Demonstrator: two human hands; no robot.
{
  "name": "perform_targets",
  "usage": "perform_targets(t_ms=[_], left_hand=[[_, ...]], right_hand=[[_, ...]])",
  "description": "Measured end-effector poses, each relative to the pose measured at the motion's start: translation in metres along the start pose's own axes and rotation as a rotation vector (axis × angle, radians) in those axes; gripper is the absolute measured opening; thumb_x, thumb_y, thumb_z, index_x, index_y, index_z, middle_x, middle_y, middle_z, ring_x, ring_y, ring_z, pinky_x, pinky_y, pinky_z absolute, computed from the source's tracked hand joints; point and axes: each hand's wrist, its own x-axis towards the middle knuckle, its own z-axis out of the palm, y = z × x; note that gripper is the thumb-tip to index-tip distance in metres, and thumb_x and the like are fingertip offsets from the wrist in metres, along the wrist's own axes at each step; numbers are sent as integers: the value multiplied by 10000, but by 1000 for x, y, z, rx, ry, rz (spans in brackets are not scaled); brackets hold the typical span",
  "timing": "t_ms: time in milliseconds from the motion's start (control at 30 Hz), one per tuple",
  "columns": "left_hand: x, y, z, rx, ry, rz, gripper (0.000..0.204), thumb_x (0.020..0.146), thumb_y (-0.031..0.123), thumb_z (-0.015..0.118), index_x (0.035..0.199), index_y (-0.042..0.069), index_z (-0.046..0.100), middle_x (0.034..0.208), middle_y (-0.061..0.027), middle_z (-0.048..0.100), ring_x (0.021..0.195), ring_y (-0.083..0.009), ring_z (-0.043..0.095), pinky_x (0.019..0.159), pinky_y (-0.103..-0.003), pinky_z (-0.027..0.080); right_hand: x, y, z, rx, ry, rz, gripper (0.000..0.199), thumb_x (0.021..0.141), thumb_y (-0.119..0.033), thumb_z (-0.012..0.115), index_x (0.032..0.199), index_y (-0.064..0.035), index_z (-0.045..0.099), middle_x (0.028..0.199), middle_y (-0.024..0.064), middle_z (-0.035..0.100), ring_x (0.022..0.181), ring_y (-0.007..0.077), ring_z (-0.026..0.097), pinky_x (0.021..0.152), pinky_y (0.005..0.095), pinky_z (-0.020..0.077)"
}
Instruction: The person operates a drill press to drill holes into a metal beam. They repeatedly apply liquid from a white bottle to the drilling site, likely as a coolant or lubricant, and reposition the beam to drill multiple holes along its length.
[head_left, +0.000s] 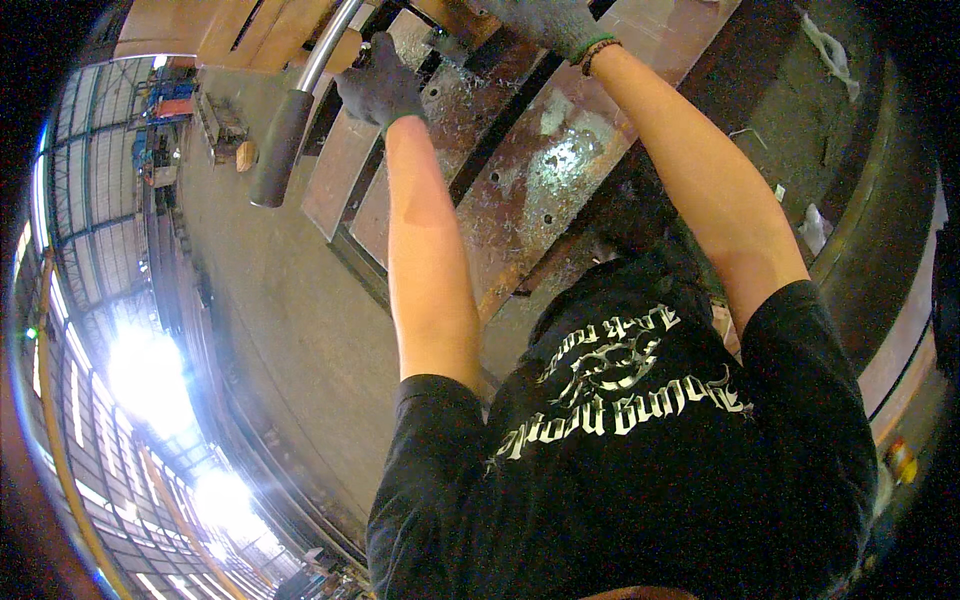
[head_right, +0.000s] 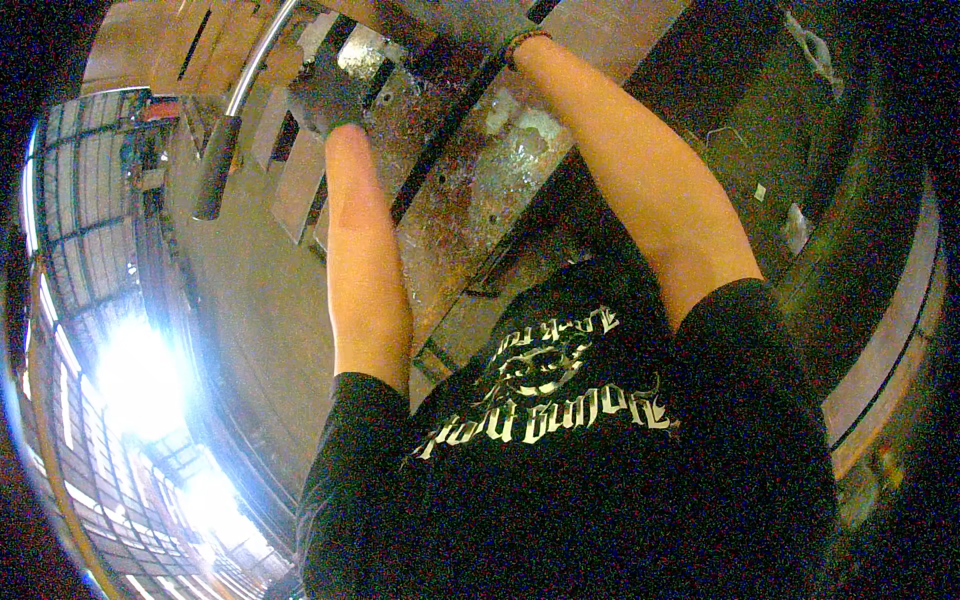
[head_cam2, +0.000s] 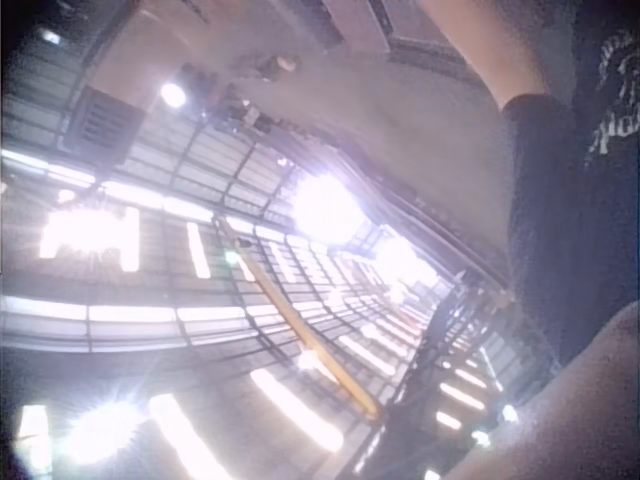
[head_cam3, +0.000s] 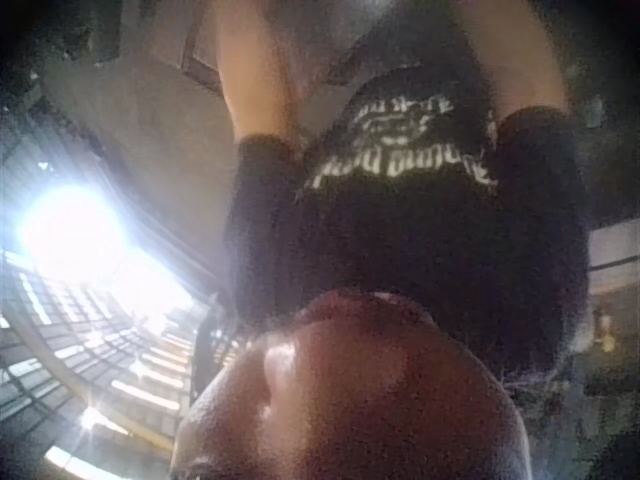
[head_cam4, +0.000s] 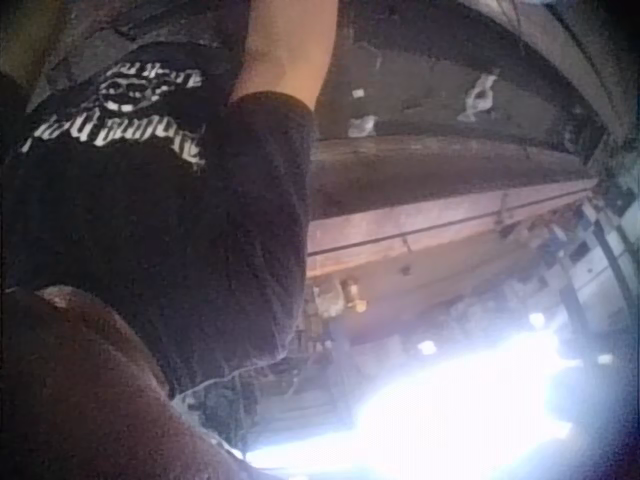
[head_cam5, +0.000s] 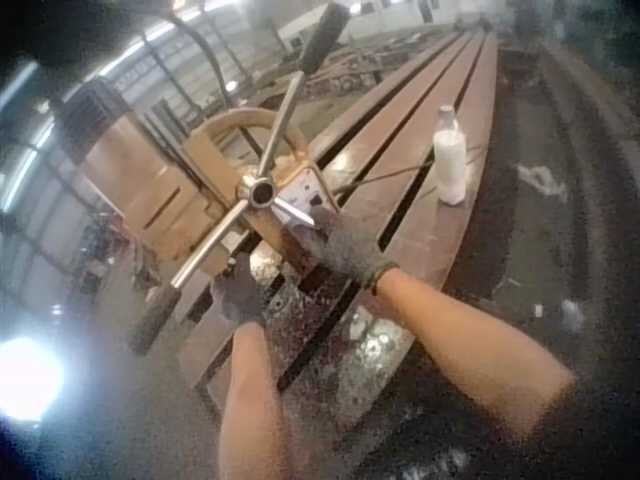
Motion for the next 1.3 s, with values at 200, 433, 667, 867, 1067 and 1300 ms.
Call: perform_targets(t_ms=[200, 433, 667, 867, 1067, 1300], left_hand=[[27, 13, -50, -479, -582, -157, 535, 777, 403, 843, 1100, 2, 698, 1059, -195, 755, 958, -387, 722, 862, -476, 554], [-11, 43, -1, -84, 37, -328, 618, 790, 347, 846, 1286, 46, 635, 1166, -144, 747, 1056, -343, 703, 959, -447, 504], [-10, -26, -21, -305, -312, 59, 526, 842, 359, 831, 1210, 33, 643, 1106, -161, 751, 1050, -338, 704, 910, -458, 511], [-54, 25, -78, -236, -504, -121, 469, 957, 447, 683, 1232, 67, 675, 1075, -210, 751, 1019, -426, 705, 861, -481, 529], [-60, -13, -55, 18, -465, 32, 485, 960, 524, 622, 1173, 108, 749, 1088, -214, 750, 1007, -435, 709, 863, -525, 541], [-55, 27, -60, 196, -614, -132, 538, 942, 567, 604, 1302, 180, 706, 1088, -186, 759, 1052, -395, 710, 996, -485, 496]], right_hand=[[-2, -8, -10, -4, -30, 77, 528, 987, -537, 579, 1243, -81, 656, 1071, 244, 724, 1003, 448, 695, 855, 512, 539], [-2, -2, -4, -6, 32, -11, 594, 987, -581, 561, 1242, -52, 648, 1122, 257, 712, 1048, 437, 689, 889, 509, 528], [-5, -15, -3, 56, -43, 100, 556, 983, -555, 585, 1213, -55, 659, 1103, 249, 718, 1039, 432, 694, 872, 497, 532], [-6, -8, 0, -18, 9, 91, 472, 985, -482, 621, 1166, -50, 677, 1042, 230, 732, 974, 422, 712, 831, 480, 543], [-4, -12, 8, 70, 54, -40, 413, 985, -408, 651, 1146, -32, 706, 1019, 214, 745, 944, 357, 729, 824, 448, 545], [4, 18, 4, 194, 8, -7, 460, 983, -442, 629, 1186, -35, 701, 991, 204, 749, 941, 314, 727, 832, 398, 543]])
